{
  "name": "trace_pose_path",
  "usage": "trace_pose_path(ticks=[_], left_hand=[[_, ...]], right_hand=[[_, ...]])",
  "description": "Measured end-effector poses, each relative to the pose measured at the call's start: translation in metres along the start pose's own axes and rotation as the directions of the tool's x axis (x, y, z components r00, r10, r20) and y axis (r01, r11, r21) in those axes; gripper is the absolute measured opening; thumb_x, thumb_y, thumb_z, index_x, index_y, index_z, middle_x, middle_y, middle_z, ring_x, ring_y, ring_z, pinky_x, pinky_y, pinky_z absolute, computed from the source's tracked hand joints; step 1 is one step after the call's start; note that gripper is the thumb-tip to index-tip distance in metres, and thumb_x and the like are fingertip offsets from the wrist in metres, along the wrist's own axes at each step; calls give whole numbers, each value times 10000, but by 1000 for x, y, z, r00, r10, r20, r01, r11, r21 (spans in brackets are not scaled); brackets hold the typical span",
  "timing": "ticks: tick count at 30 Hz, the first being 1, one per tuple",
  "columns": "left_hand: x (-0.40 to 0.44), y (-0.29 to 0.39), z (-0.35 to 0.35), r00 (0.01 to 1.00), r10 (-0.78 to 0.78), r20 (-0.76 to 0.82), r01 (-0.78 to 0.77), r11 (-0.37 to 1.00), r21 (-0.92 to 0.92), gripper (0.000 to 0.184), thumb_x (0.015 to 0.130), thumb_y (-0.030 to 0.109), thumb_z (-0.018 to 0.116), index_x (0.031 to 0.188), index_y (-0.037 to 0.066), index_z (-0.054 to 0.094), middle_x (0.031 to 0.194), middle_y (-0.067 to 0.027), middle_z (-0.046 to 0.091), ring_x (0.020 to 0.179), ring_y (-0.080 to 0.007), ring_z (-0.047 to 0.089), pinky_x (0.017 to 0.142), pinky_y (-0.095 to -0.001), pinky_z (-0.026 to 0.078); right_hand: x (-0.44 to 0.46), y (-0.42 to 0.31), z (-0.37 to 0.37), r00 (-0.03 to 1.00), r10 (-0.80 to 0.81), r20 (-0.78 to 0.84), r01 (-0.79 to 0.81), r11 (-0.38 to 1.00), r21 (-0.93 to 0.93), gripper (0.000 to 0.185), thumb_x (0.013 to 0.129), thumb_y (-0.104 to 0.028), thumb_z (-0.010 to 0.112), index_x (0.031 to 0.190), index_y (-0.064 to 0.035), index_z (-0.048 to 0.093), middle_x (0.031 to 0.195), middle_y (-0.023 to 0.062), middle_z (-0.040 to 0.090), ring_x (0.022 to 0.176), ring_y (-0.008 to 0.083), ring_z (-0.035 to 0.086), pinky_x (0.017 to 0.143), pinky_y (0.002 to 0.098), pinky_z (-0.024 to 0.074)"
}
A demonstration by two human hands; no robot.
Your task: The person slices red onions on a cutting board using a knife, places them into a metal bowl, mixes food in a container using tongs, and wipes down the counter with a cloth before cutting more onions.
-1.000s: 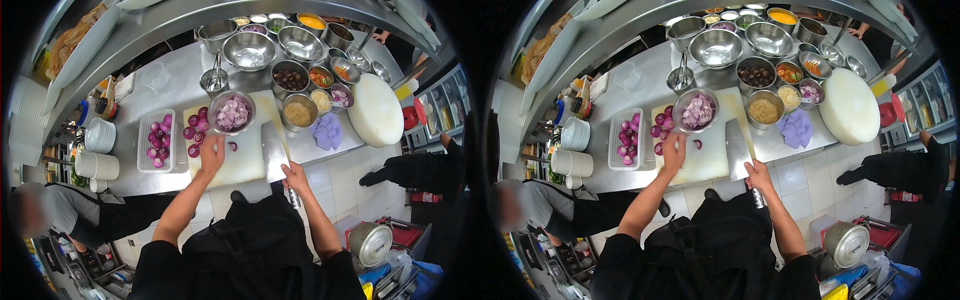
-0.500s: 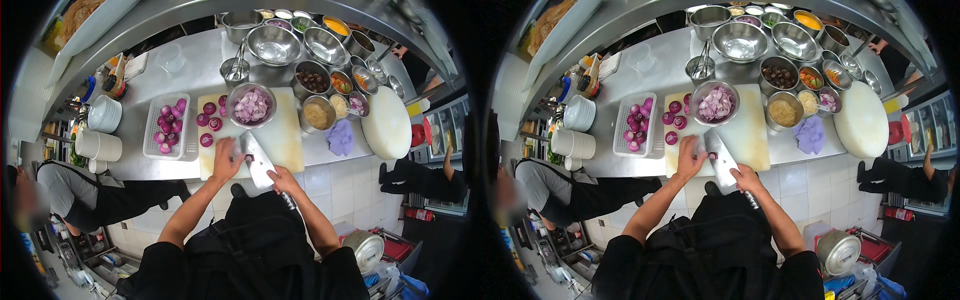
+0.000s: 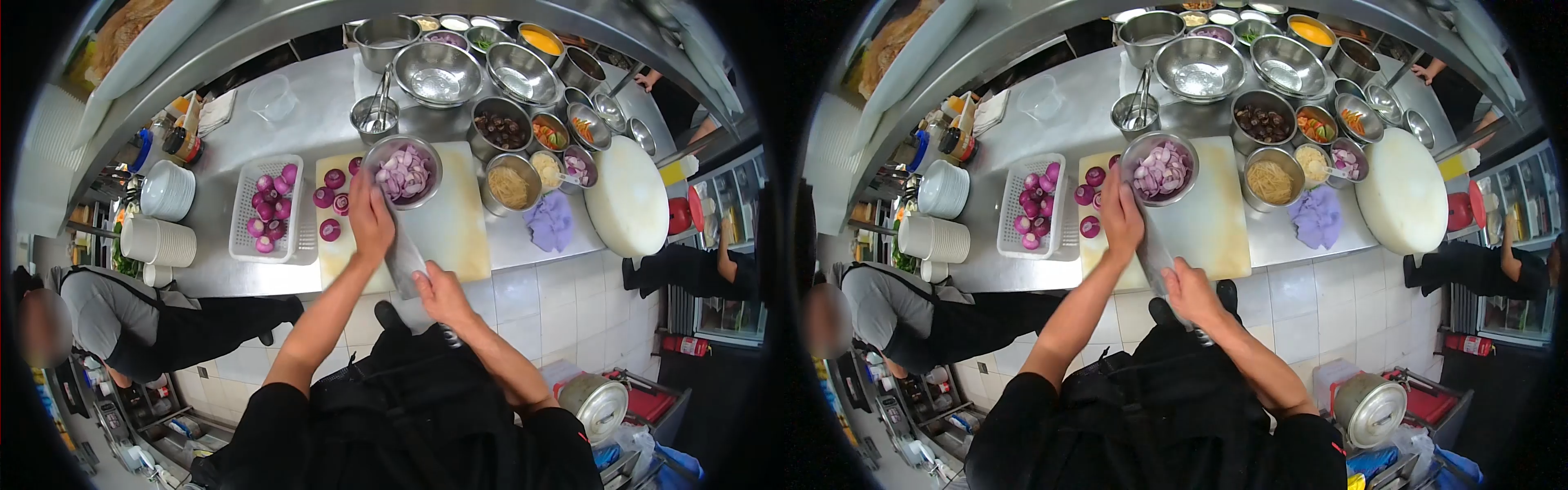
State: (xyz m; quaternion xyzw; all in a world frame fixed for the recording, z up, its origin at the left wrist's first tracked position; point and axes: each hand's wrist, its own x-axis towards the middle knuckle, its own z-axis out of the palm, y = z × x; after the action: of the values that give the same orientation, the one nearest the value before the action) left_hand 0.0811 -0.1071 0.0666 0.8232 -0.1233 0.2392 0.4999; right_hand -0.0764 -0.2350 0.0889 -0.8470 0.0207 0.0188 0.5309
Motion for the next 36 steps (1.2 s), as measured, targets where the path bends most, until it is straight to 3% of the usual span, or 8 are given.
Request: trace_pose_path(ticks=[4,12,17,21,25,29,33,36], left_hand=[[56,-41,37,956,-231,183,261,952,-158,248,986,130,530,1120,-18,678,1020,-185,721,962,-300,694,817,-357,532],[40,-48,-13,999,-43,-28,44,999,24,164,883,30,646,1033,29,713,924,-161,716,817,-278,692,751,-340,535],[-14,-68,-100,876,-480,40,467,868,170,233,800,35,715,1030,13,691,975,-164,696,928,-324,651,843,-381,509],[-41,-93,-108,990,-33,139,-20,933,358,449,746,43,765,1179,45,645,1151,-145,648,1072,-275,618,883,-377,504],[-60,-103,-94,947,-212,240,183,973,140,517,724,20,749,1222,47,616,1169,-143,645,1084,-288,625,927,-376,502],[-98,-76,-82,905,-159,394,175,985,-4,623,729,19,732,1314,25,516,1203,-142,622,1132,-276,602,959,-372,479],[-100,-67,-87,952,-97,289,97,995,13,592,723,26,720,1273,30,501,1308,-155,531,1174,-296,550,914,-386,491],[-99,-66,-88,972,-15,236,9,1000,29,484,697,9,706,1148,26,533,1154,-156,553,1039,-291,569,848,-372,497]], right_hand=[[-6,-5,-38,994,83,-69,-91,989,-118,222,965,-152,585,868,26,495,614,260,559,620,494,565,546,514,428],[-29,19,-59,982,171,-80,-184,963,-198,202,953,-144,573,909,48,529,729,303,599,736,521,591,633,553,453],[-31,22,-49,986,144,81,-119,959,-257,181,933,-119,567,937,61,549,791,318,622,800,522,601,705,572,472],[-19,21,-31,965,173,196,-102,940,-326,180,917,-90,551,990,74,535,801,330,628,823,524,612,752,584,477],[-8,17,-22,903,318,287,-204,908,-366,220,907,-80,539,1038,94,507,804,354,627,829,521,624,777,589,481],[-10,34,-11,961,126,248,-6,901,-434,245,941,-127,535,1078,73,498,750,320,629,725,521,612,710,584,488],[-9,-11,-8,938,120,324,44,889,-455,225,937,-108,539,1069,69,500,722,306,630,705,509,621,690,587,489],[-6,-23,-3,916,114,384,89,877,-472,206,938,-98,530,1053,71,500,715,306,632,713,504,631,691,581,496]])
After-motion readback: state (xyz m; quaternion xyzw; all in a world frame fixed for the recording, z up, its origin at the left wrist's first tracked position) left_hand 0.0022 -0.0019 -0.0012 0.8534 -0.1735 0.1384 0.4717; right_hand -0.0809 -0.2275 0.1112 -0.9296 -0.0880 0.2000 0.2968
